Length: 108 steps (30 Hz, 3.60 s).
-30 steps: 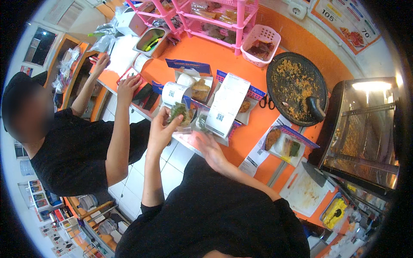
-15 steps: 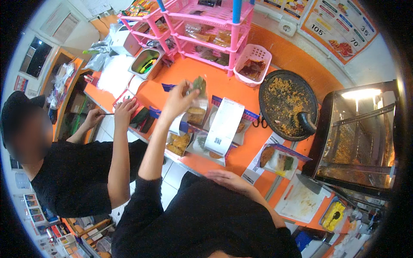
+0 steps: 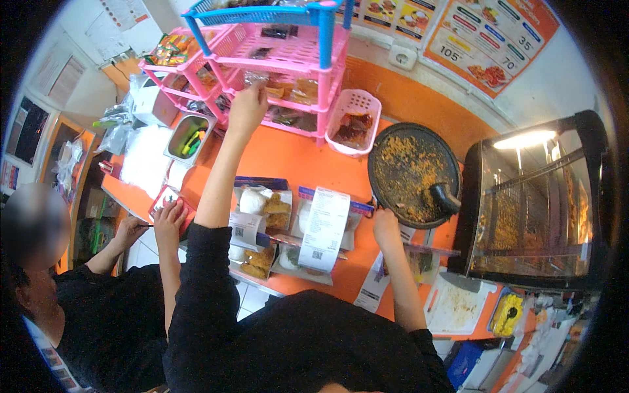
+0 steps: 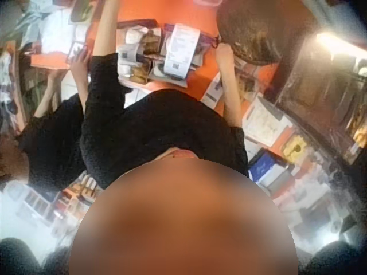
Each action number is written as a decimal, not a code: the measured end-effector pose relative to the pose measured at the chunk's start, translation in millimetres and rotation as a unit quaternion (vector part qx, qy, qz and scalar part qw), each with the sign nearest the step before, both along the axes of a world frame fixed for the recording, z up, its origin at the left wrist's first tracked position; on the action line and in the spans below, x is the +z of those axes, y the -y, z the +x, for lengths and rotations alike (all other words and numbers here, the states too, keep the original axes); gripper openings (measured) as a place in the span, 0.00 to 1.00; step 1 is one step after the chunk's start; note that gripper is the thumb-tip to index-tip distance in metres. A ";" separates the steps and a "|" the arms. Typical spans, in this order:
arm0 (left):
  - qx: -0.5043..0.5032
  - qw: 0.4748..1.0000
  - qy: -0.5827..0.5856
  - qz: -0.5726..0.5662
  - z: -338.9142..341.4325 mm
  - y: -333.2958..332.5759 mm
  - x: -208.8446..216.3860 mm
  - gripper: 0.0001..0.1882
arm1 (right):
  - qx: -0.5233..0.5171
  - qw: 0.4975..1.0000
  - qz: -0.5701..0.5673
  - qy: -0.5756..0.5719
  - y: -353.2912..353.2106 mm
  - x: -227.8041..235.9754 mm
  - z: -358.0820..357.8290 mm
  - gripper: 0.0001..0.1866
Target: The person assembles multiple food orders at a counter. They place buns and fried chicken into boxes, add condiment packets, and close the boxes. The person also handles receipts and places them into the boxes.
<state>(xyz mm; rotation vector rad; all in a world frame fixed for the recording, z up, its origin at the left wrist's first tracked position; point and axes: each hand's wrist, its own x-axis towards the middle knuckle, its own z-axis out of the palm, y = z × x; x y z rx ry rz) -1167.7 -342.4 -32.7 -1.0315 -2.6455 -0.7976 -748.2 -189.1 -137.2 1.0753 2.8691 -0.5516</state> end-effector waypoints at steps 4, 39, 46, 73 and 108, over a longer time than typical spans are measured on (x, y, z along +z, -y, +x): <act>-0.051 0.975 -0.155 -0.148 -33.6 -20.4 1.1 0.22 | -0.074 0.997 -0.015 0.001 4.5 -26.1 -25.7 0.08; -0.232 0.924 -0.038 0.300 64.7 4.7 72.0 0.11 | -0.023 0.972 -0.197 -0.128 -15.1 158.5 35.7 0.24; -0.246 0.855 0.244 0.385 137.0 29.2 134.8 0.23 | 0.067 0.846 -0.441 -0.292 8.4 206.6 10.4 0.30; -0.462 0.830 0.283 0.132 219.5 33.8 179.2 0.26 | 0.285 0.911 -0.253 -0.156 -2.8 281.6 -12.0 0.21; -0.523 0.763 0.378 0.035 259.0 109.2 139.9 0.49 | 0.030 0.745 -0.474 -0.468 80.8 191.2 37.4 0.17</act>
